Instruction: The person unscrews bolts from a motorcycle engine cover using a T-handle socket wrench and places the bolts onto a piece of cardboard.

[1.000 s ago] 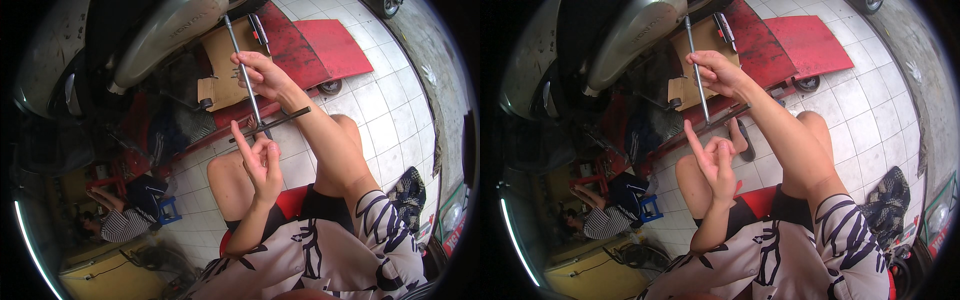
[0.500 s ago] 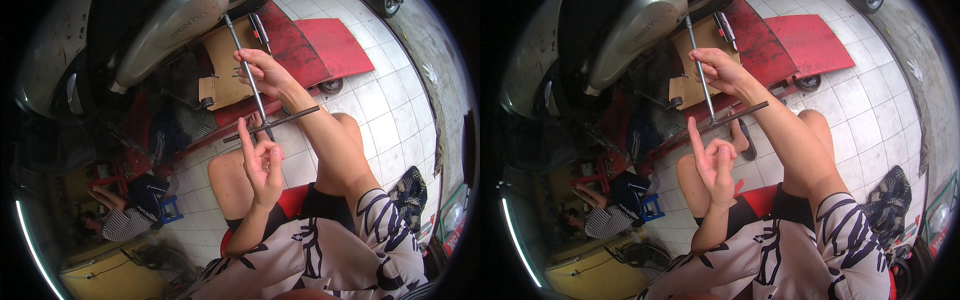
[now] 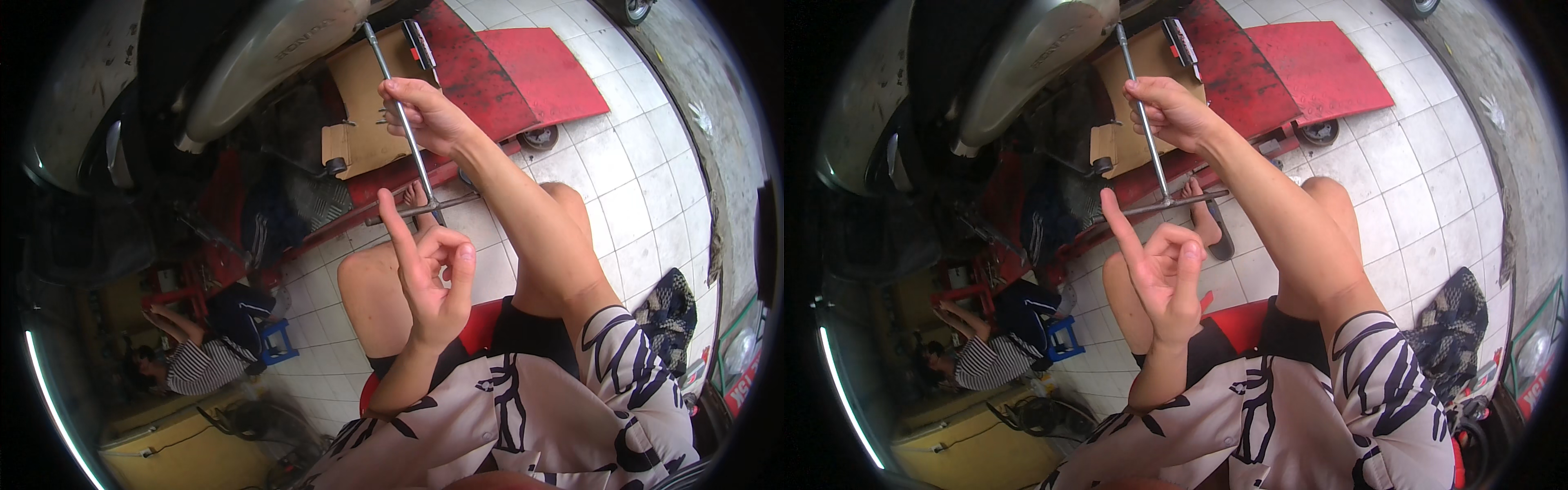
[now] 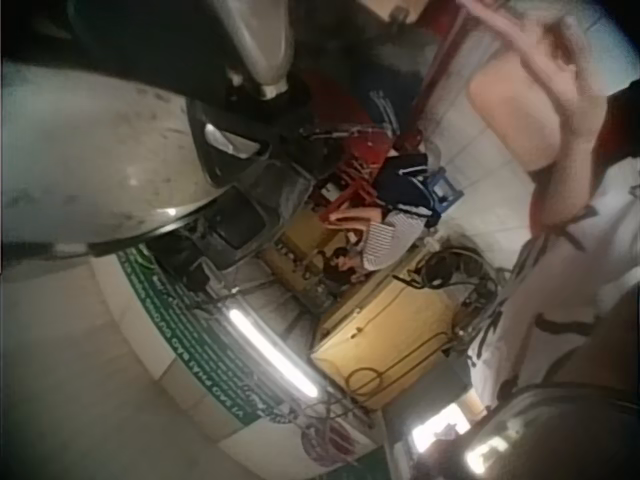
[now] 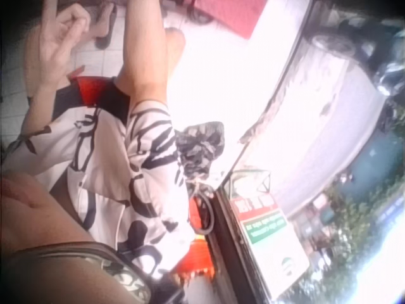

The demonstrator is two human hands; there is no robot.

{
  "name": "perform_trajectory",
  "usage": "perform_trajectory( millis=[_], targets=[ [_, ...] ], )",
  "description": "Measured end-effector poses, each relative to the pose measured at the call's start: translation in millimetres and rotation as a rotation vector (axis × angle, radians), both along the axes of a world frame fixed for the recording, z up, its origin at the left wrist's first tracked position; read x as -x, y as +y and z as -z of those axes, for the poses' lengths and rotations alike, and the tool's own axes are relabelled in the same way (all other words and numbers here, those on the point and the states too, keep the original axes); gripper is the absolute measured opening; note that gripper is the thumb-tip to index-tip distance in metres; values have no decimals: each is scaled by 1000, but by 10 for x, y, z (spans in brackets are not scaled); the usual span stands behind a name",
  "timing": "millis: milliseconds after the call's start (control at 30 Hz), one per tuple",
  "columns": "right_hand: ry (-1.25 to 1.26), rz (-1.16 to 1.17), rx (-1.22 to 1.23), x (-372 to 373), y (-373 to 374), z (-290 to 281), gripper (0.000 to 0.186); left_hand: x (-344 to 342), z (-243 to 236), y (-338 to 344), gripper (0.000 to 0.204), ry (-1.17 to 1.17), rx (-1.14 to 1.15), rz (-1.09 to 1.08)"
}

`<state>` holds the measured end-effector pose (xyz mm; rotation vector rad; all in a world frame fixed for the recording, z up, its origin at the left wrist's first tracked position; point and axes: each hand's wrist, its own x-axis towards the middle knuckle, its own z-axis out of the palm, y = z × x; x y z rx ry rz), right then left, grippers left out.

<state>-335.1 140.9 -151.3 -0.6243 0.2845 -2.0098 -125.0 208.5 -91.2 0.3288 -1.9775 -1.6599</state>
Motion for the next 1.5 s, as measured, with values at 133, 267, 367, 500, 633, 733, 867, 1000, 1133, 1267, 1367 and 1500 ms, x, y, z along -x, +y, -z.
perform_trajectory(
  millis=[133, 267, 367, 500, 633, 733, 867, 1000, 1133, 1267, 1367, 1500],
  targets=[
    [-12, -35, 7, -24, -36, 2, 20, -89, 202, -179, 82, -169, 58, -38],
    [28, -87, -13, -76, -69, -18, 20, -105, 265, -75, 87, -214, 120, -112],
    [51, -81, 27, -64, -34, -84, 21, -62, 293, -134, 88, -98, 103, -251],
    [67, -41, 33, 23, 18, -88, 19, -148, 323, -359, 83, -138, 104, -296],
    [69, -25, -95, -17, 14, -68, 24, -193, 283, -444, 77, -182, 163, -293],
    [56, -19, -140, -33, 12, -86, 25, -197, 278, -460, 74, -167, 277, -312],
    [14, -39, -143, -19, 30, -69, 24, -191, 231, -466, 71, -154, 377, -352],
    [7, -59, -160, -81, 73, -90, 24, -207, 192, -441, 70, -122, 419, -353],
    [31, -39, -165, -70, 92, -122, 25, -201, 179, -410, 70, -125, 421, -344],
    [-4, -62, -133, -23, 81, -89, 25, -206, 177, -407, 70, -127, 426, -330],
    [19, -62, -143, -28, 87, -116, 28, -216, 164, -401, 70, -134, 421, -327],
    [11, -79, -113, 1, 72, -81, 28, -209, 132, -379, 70, -139, 439, -317]
  ],
)
